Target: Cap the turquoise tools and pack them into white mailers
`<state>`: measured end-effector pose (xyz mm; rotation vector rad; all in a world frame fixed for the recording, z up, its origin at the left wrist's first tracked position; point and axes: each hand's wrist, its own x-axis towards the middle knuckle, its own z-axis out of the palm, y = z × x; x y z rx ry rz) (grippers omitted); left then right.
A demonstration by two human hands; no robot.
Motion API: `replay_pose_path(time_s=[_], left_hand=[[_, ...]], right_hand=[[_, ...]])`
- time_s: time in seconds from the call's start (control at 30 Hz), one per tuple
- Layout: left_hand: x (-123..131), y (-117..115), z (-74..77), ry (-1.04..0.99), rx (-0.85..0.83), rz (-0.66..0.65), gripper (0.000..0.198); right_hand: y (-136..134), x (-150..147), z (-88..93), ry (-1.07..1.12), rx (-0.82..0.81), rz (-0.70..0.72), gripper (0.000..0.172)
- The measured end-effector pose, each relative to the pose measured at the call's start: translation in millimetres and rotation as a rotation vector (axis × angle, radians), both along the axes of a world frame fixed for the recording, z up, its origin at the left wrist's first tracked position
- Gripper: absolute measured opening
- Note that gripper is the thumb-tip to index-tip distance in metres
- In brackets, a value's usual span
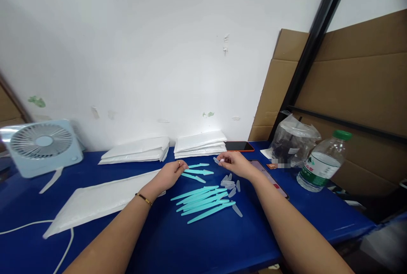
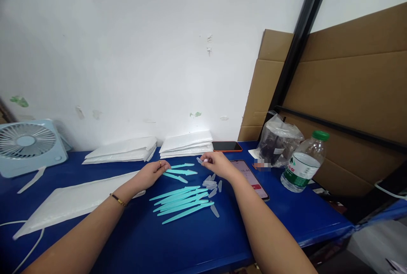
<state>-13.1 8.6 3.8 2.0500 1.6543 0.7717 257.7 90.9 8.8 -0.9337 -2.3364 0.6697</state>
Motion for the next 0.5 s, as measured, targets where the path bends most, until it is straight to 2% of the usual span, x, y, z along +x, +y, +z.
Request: replay_pose_path(time_s=[0.23,0.5], left_hand=[[-1.9,3.8,1.7,-0.02,-0.008,0.144,0.041],[1.2,0.3,7.6,-0.073,-0.031,0.134,0.046]], right_hand=[[-11.2,-5.4,7.2,0.007,0.267,0.05,0.012],[-7.6,-9.6,0.4,-0.132,0.557,0.059,0.019]])
